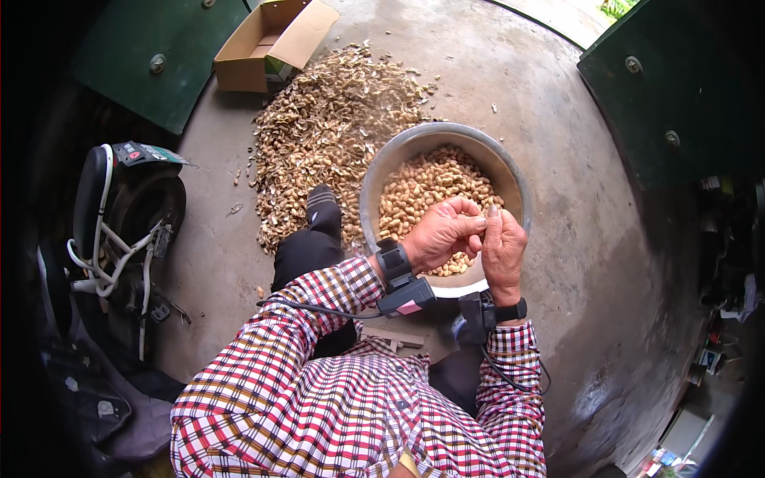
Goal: The person sits on the floor and manually peels peanuts one by one, removing the outer shells and placing the kernels into a metal bowl. The shells accumulate on the floor beside the bowl.
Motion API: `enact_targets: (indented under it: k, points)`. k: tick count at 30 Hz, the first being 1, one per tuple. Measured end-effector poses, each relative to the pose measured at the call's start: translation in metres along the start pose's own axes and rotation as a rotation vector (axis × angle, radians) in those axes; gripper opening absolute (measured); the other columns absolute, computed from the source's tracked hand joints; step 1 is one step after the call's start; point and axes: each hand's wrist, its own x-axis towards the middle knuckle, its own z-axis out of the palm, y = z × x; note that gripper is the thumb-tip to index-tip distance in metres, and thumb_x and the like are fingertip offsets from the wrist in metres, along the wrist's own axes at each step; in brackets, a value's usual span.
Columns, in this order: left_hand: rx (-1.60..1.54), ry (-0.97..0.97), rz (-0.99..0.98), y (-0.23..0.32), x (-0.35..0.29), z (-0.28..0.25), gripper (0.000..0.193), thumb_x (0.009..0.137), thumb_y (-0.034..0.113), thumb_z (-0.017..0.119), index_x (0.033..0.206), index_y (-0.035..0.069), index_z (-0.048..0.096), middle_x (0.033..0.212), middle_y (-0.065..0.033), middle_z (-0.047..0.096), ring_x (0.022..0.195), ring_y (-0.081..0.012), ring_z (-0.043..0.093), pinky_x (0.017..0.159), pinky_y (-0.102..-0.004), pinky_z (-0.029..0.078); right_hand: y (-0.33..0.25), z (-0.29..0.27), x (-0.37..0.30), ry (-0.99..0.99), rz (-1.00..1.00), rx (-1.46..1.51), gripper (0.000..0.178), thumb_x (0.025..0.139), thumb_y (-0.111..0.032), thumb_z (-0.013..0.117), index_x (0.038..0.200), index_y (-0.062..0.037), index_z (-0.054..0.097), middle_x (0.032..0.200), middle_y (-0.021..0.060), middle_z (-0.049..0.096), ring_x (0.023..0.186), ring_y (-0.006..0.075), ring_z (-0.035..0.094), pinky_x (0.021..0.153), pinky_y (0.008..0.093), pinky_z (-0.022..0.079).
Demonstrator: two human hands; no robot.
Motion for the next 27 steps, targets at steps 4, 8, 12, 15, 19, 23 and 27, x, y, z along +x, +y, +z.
enact_targets:
  k: [4,8,12,15,19,23,27]
  points:
    - [0.001,0.004,0.004,0.0,-0.002,0.001,0.013,0.08,0.01,0.06,0.087,0.003,0.051,0.077,-0.0049,0.056,0.058,-0.0097,0.055,0.05,-0.0219,0.047,0.001,0.0,0.0,0.006,-0.008,-0.036,0.027,0.087,-0.014,0.046,0.065,0.0009,0.048,0.054,0.01,0.045,0.049,0.0124,0.04,0.045,0.0304,0.034]
    - [0.0,-0.016,0.022,-0.001,-0.003,0.001,0.014,0.081,0.011,0.058,0.089,0.003,0.05,0.079,-0.005,0.055,0.061,-0.0102,0.056,0.053,-0.0224,0.047,0.001,0.002,0.0,0.017,-0.023,-0.031,0.027,0.087,-0.014,0.045,0.065,0.001,0.048,0.054,0.0098,0.046,0.049,0.0121,0.041,0.045,0.0303,0.035]
    - [0.007,-0.025,0.055,-0.004,-0.001,-0.003,0.016,0.082,0.012,0.058,0.091,0.003,0.049,0.08,-0.0048,0.055,0.064,-0.0105,0.056,0.055,-0.023,0.047,-0.003,0.003,0.0,0.02,-0.019,-0.011,0.028,0.088,-0.015,0.044,0.065,0.0005,0.049,0.052,0.0079,0.046,0.046,0.0101,0.041,0.043,0.0288,0.035]
    - [0.01,-0.004,0.052,-0.003,-0.002,-0.001,0.015,0.082,0.012,0.057,0.091,0.003,0.049,0.08,-0.0047,0.055,0.064,-0.0106,0.056,0.056,-0.0233,0.048,-0.004,0.004,0.0,0.021,-0.008,0.017,0.029,0.089,-0.015,0.044,0.065,0.0,0.049,0.051,0.0064,0.046,0.044,0.009,0.042,0.042,0.028,0.035]
    - [0.012,0.0,0.062,-0.004,-0.003,-0.001,0.015,0.083,0.012,0.056,0.091,0.003,0.049,0.08,-0.0045,0.055,0.064,-0.0105,0.056,0.057,-0.0234,0.048,-0.002,0.006,0.0,0.031,0.025,0.047,0.029,0.089,-0.014,0.044,0.064,-0.0002,0.048,0.051,0.0043,0.045,0.045,0.008,0.04,0.041,0.0273,0.034]
    - [-0.009,0.046,0.069,-0.005,-0.003,0.001,0.016,0.083,0.012,0.056,0.093,0.003,0.048,0.08,-0.0047,0.055,0.064,-0.0123,0.057,0.058,-0.0252,0.049,-0.003,0.004,0.001,0.048,-0.01,0.019,0.029,0.089,-0.014,0.043,0.064,-0.0006,0.047,0.051,0.0029,0.042,0.048,0.007,0.038,0.043,0.0267,0.033]
    - [-0.055,0.053,0.071,-0.005,-0.002,0.0,0.016,0.083,0.012,0.055,0.095,0.004,0.048,0.079,-0.0056,0.056,0.063,-0.0141,0.059,0.059,-0.0267,0.049,0.007,0.006,0.001,0.075,0.066,0.127,0.029,0.09,-0.016,0.043,0.064,-0.0015,0.046,0.056,0.0005,0.043,0.054,0.0062,0.038,0.047,0.025,0.033]
